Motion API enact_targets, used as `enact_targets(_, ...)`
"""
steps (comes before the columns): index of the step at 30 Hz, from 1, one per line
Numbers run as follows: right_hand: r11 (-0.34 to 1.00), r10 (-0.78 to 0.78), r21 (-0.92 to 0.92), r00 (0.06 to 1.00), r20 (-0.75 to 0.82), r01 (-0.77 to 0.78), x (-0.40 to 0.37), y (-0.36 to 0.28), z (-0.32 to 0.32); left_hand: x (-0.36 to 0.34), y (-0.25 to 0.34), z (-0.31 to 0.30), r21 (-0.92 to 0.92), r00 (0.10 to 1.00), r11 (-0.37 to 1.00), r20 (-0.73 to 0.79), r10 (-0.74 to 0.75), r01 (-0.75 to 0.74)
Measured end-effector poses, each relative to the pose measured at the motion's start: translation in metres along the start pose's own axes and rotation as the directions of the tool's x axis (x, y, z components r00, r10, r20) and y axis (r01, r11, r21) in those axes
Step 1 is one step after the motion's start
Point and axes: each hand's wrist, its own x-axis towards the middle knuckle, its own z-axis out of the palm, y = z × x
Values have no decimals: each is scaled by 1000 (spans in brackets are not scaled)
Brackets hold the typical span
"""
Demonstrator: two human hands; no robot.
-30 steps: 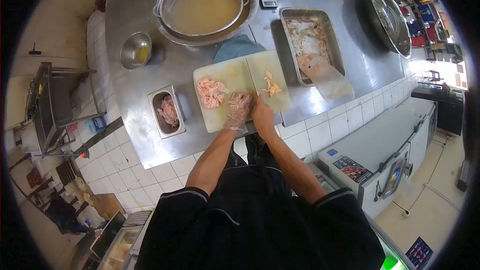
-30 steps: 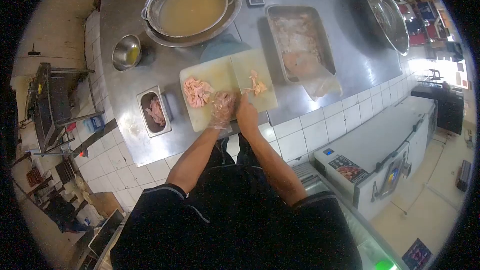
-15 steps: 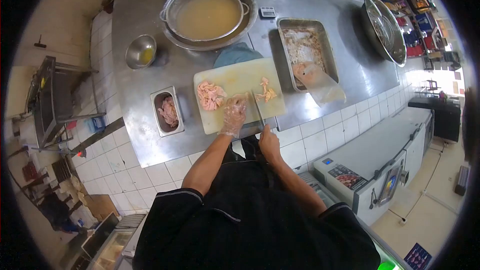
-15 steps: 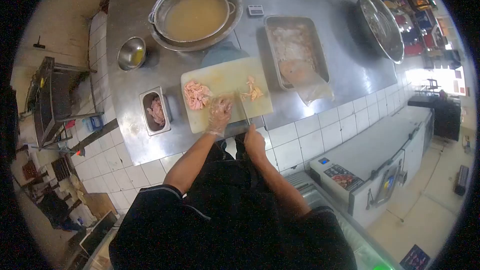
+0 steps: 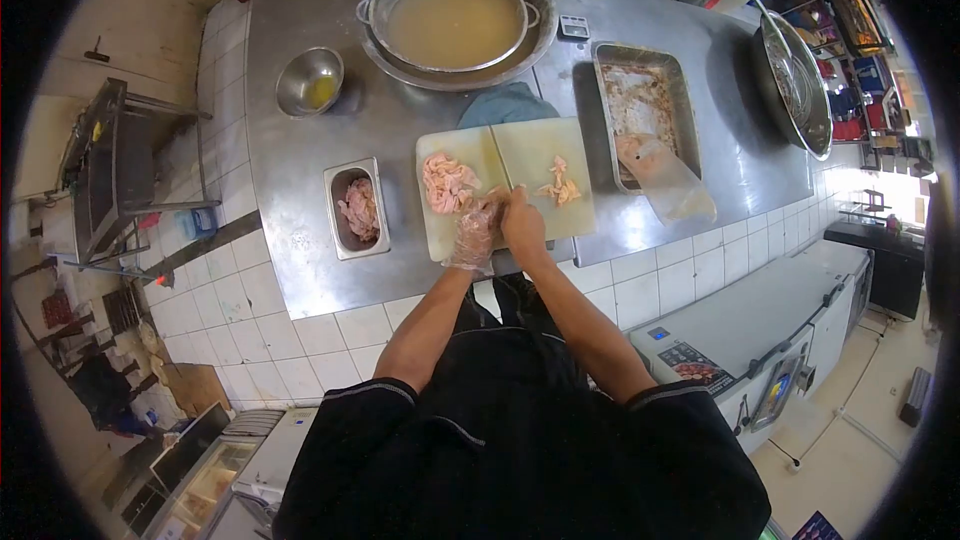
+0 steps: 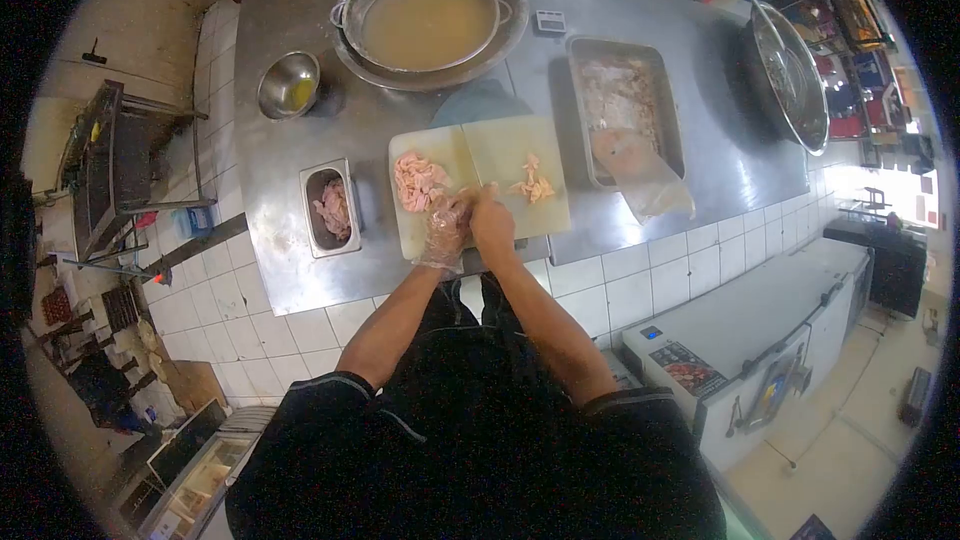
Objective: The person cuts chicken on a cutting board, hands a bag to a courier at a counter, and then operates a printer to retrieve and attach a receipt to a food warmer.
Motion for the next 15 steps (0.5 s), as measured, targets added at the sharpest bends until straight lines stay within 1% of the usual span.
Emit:
enact_targets(1, 1000, 8, -15, 1000, 1, -8, 2, 0, 1, -2, -4, 4, 12, 1000, 1000, 18, -25, 25)
enact_targets(3, 999, 32, -41, 999, 11, -32, -6, -3, 1, -5, -9, 10, 98, 997, 994, -53, 51, -46)
enact_targets(4, 999, 32, -38, 999, 41, -31, -13, -4, -2, -4, -9, 10, 143, 992, 986, -88, 92, -79)
enact_targets(6, 999, 35, -31, 996, 81, -32, -32, -1, -12, 2, -10, 12, 163, 988, 981, -99, 122, -105)
enact_targets(7, 998, 61, -33, 992, 112, -57, -44, 7, -10, 2, -7, 11, 172, 985, 978, -104, 140, -121)
enact_targets(10, 992, 123, -38, 977, 172, -118, -88, 29, -10, 3, 3, 4, 153, 991, 985, -92, 99, -84)
enact_targets(13, 988, 157, -34, 971, 178, -154, -134, 45, -15, 7, 6, 8, 104, 979, 991, -175, 104, -87)
enact_targets(15, 988, 157, -27, 970, 183, -155, -151, 53, -20, 9, 5, 11, 110, 964, 986, -223, 145, -123)
